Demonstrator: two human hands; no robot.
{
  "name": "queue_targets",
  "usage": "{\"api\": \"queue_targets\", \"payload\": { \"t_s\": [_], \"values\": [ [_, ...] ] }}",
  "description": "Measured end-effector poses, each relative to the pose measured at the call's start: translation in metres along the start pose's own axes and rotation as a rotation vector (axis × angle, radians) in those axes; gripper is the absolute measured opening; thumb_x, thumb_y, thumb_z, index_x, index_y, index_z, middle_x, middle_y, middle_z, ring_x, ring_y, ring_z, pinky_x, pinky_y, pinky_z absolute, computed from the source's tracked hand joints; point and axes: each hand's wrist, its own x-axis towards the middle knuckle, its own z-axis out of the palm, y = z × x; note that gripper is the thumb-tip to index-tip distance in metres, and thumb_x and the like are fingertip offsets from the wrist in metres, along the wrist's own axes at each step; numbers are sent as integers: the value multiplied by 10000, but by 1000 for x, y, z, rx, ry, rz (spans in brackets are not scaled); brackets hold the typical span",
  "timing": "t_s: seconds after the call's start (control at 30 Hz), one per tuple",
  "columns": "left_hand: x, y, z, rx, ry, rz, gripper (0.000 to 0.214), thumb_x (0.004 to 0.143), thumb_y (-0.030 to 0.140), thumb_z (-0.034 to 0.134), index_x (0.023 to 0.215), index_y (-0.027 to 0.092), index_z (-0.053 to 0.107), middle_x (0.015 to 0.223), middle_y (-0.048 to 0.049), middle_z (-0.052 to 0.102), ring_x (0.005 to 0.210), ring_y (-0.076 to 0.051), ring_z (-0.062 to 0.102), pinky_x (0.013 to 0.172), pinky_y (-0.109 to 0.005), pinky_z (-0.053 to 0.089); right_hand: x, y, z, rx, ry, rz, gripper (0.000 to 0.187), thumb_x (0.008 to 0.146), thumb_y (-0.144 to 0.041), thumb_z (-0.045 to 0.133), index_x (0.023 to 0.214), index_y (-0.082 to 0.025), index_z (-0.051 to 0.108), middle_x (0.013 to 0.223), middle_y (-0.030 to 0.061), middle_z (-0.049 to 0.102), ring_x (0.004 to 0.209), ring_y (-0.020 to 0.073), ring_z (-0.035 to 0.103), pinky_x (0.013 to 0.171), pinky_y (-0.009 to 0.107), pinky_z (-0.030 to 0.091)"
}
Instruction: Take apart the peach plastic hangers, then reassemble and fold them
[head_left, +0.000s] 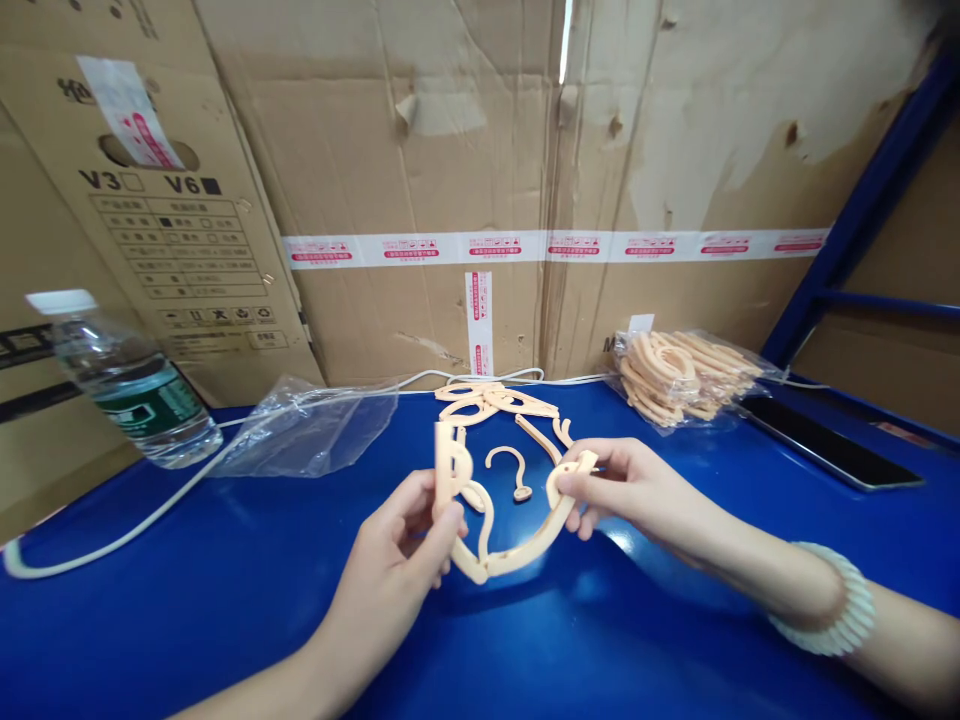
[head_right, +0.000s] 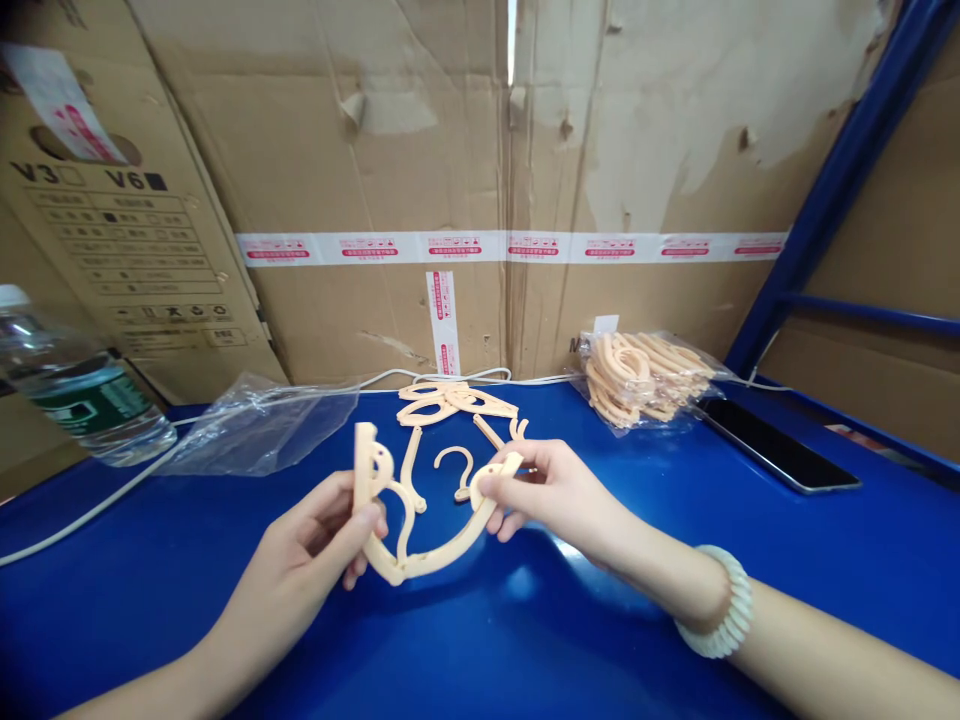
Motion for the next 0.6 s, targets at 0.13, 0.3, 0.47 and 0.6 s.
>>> {"api": "queue_targets", "payload": {
  "t_s": [0.13, 0.3, 0.47, 0.6],
  "values": [
    [2, -2, -5, -26, 18, -5, 295, 912, 465, 560, 982, 184, 618, 780, 1, 624, 531, -96, 505, 479, -198, 451, 2, -1, -7, 9, 89, -73, 346, 722, -453, 799, 667, -161, 623, 683, -5, 588, 562, 82, 498, 448, 182, 440],
    [3, -2, -5, 30, 10, 14, 340, 923, 484, 532, 821, 170, 615, 746, 4, 593, 510, -90, 480, 486, -208, 425, 3, -2, -11, 93, 163, -78, 299, 706, -421, 817, 727, -161, 671, 678, -19, 542, 538, 66, 429, 428, 178, 381],
    [0, 4, -1, 96, -101, 51, 314, 930, 467, 514, 825, 188, 612, 793, -8, 598, 673, -143, 548, 590, -226, 438, 5, 3, -9, 242, 116, -72, 286, 702, -374, 840, 783, -176, 650, 737, -8, 627, 650, 104, 612, 594, 217, 553],
    [-4, 6, 1, 66, -340, 80, 214, 922, 425, 537, 907, 214, 569, 1091, -30, 624, 875, -173, 558, 736, -252, 436, 3, 13, 7, 294, 3, -78, 277, 718, -348, 836, 820, -182, 639, 823, 7, 677, 764, 144, 692, 673, 250, 602]
  ]
}}
